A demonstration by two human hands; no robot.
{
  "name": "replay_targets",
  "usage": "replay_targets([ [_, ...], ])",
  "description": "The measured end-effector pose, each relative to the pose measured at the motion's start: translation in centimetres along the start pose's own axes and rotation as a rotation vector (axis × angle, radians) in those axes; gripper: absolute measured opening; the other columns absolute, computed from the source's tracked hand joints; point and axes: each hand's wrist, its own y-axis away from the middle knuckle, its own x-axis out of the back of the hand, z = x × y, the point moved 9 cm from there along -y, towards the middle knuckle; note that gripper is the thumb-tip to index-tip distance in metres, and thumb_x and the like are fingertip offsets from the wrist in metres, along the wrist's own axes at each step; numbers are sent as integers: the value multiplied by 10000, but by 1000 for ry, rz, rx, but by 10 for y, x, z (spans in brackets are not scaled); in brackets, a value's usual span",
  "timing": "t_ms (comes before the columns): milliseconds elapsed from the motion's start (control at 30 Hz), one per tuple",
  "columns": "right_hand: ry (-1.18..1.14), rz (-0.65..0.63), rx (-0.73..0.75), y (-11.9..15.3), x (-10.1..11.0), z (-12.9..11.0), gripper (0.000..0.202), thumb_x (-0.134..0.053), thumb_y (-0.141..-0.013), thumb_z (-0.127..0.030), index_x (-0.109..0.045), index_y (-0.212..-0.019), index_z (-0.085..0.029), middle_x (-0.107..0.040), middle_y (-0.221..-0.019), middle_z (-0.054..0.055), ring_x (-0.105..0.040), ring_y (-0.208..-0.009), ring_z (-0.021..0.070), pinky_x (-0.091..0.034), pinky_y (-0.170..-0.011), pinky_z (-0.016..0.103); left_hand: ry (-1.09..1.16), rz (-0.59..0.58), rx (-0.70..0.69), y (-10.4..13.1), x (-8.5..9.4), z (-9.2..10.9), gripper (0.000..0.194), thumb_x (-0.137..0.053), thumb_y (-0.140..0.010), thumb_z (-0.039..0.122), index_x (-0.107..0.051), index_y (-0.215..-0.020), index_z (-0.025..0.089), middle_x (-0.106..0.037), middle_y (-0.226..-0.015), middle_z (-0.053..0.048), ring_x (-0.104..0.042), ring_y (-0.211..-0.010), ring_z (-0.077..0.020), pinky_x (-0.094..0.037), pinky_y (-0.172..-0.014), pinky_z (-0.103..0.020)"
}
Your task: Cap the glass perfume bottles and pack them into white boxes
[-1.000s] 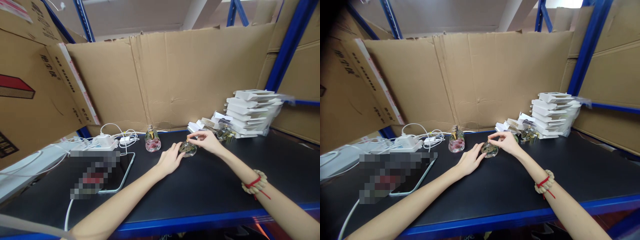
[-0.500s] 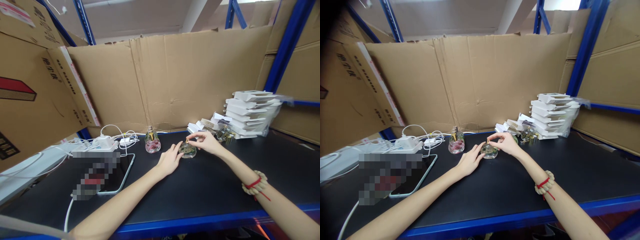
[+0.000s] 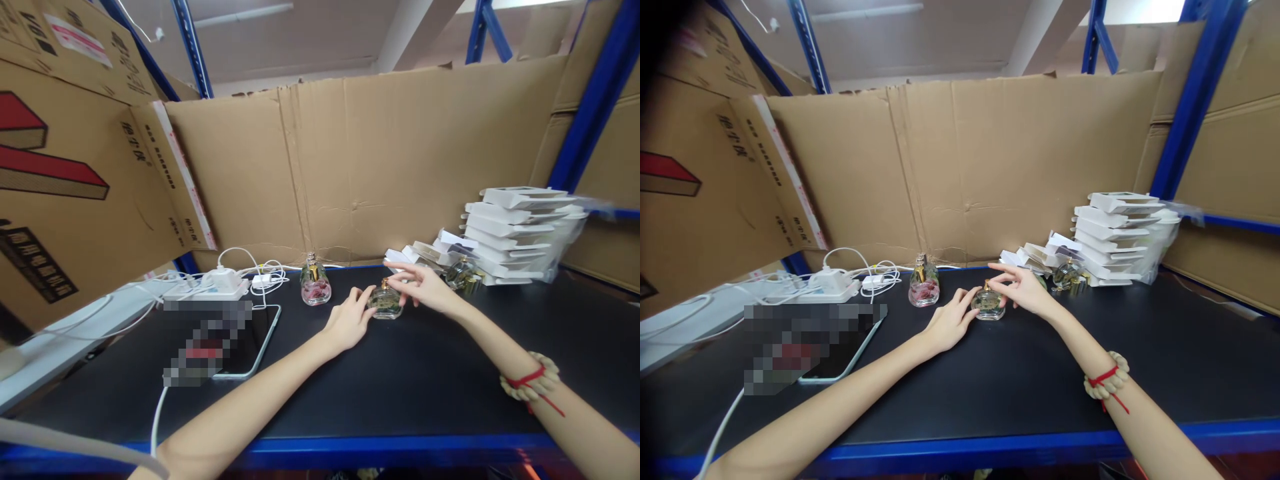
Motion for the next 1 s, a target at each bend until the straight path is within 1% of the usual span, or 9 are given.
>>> replay_targets([
  [100,27,157,48,-1,17,-3,544,-539,-635,-407,-574,-1069,-80,-646,-855,109,-510,-395,88,-333,-343,199,8,9,-8,1,0,0,424,-310,-928,322,-261,-1337,221,-391,-1213,-70,-496,-1065,-185,-451,-830,-325],
  [200,239,397,121,3,44,-9,350,-521,-669,-373,-639,-892,-130,-651,-755,61,-504,-395,92,-404,-460,247,5,19,-12,2,0,0,391,-324,-922,333,-313,-1283,182,-401,-1204,-75,-478,-1087,-195,-440,-854,-336],
  [300,510,638,113,14,70,-16,254,-533,-673,-304,-662,-856,-186,-653,-732,23,-560,-494,133,-403,-538,271,-1,31,-30,3,0,1,351,-342,-912,378,-395,-1182,160,-435,-1147,-67,-495,-1050,-198,-439,-854,-340],
  [367,541,724,88,20,82,-17,250,-512,-688,-275,-662,-869,-192,-657,-755,21,-566,-516,137,-395,-546,268,-19,31,-38,3,0,2,350,-346,-904,416,-434,-1116,152,-446,-1111,-62,-518,-998,-196,-450,-828,-341],
  [533,491,841,9,31,107,-14,251,-468,-710,-246,-656,-858,-170,-655,-758,24,-538,-477,125,-392,-575,275,-28,14,-63,3,-1,5,342,-378,-879,468,-498,-980,165,-451,-1076,-40,-547,-902,-172,-463,-779,-318],
  [667,602,874,-133,36,122,-4,241,-490,-706,-234,-670,-857,-182,-609,-601,38,-592,-721,235,-377,-626,310,-50,1,-47,5,1,7,296,-396,-876,411,-495,-996,159,-463,-1076,-52,-543,-934,-184,-455,-792,-319],
  [767,645,910,-130,40,132,-4,270,-477,-693,-170,-655,-896,-183,-647,-763,58,-577,-837,256,-376,-666,321,-60,14,-31,6,4,8,297,-419,-862,361,-467,-1057,143,-475,-1087,-72,-519,-1002,-206,-445,-818,-328],
  [867,621,987,-125,49,143,-4,398,-458,-696,-124,-580,-1073,-163,-643,-932,61,-571,-863,262,-373,-724,348,-16,29,-47,6,5,9,370,-423,-857,323,-392,-1179,145,-467,-1158,-76,-482,-1077,-203,-431,-856,-333],
  [1000,609,1009,-249,58,155,3,469,-420,-711,-60,-509,-1160,-163,-624,-1018,57,-563,-924,259,-378,-775,373,25,57,-71,6,5,9,449,-365,-883,270,-261,-1309,170,-404,-1284,-70,-431,-1155,-186,-407,-903,-335],
])
